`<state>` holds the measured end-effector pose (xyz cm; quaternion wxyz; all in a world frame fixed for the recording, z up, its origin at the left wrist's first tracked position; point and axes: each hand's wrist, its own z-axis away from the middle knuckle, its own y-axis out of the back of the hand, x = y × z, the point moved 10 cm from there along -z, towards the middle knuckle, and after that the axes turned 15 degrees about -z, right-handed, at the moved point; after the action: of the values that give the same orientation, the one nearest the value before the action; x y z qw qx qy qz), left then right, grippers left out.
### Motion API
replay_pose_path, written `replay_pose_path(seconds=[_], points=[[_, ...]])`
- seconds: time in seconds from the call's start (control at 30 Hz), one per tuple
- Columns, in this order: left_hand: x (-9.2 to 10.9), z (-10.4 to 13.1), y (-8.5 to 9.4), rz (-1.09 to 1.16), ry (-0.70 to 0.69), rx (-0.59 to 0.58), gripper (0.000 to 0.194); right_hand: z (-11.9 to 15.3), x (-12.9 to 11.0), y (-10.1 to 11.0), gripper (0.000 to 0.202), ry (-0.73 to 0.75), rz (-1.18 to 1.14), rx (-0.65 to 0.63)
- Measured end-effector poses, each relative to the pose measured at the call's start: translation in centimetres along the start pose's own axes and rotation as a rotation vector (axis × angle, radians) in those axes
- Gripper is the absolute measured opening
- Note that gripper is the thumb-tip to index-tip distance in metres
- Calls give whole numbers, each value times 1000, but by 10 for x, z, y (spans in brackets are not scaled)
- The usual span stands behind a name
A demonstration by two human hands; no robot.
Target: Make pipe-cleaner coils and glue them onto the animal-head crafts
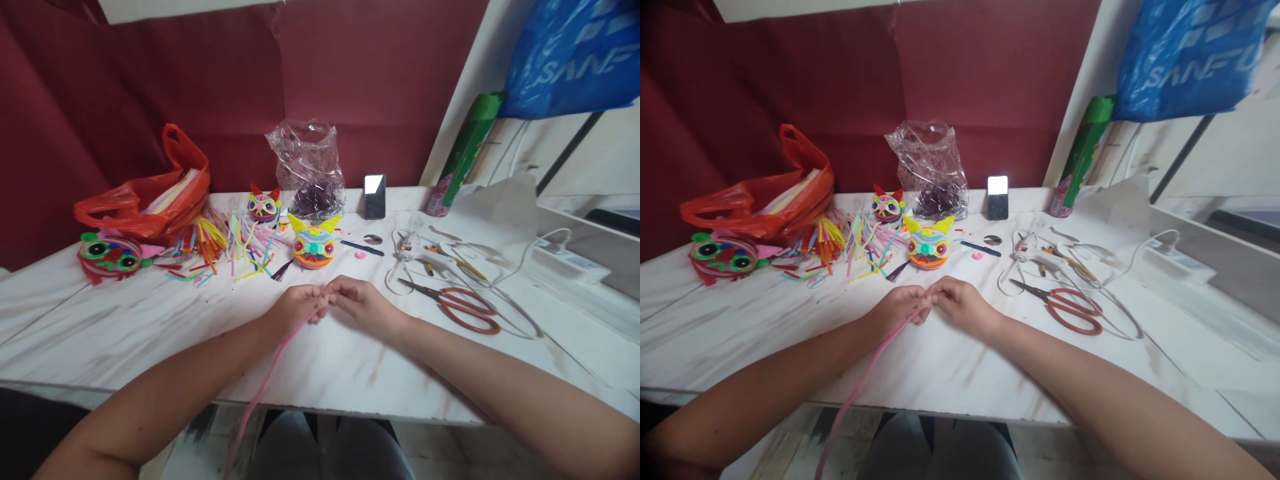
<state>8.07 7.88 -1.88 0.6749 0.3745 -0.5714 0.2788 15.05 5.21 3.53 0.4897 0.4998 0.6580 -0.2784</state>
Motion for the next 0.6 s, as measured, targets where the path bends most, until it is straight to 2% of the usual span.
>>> replay_pose_path(seconds=[0.1, 0.17, 0.23, 0.33, 0.43, 0.53, 0.6], points=[[4, 0, 5, 22, -36, 5, 19, -1, 16, -8, 20, -117, -407, 18], [5, 1, 5, 24, -42, -11, 20, -1, 22, -7, 25, -140, -518, 74], [5, 2, 3, 27, -38, -24, 21, 0, 27, -6, 26, -157, -523, 103], [3, 2, -2, 56, -13, -41, 24, 0, 25, -2, 23, -140, -316, 91], [0, 2, -4, 70, 30, -38, 27, 0, 5, 5, 17, 21, 132, 79], [-2, 3, -3, 9, 50, -15, 28, 2, -16, -4, 16, 209, 484, -27], [-1, 4, -2, -91, 48, -5, 24, 5, -20, -14, 17, 266, 640, -125]])
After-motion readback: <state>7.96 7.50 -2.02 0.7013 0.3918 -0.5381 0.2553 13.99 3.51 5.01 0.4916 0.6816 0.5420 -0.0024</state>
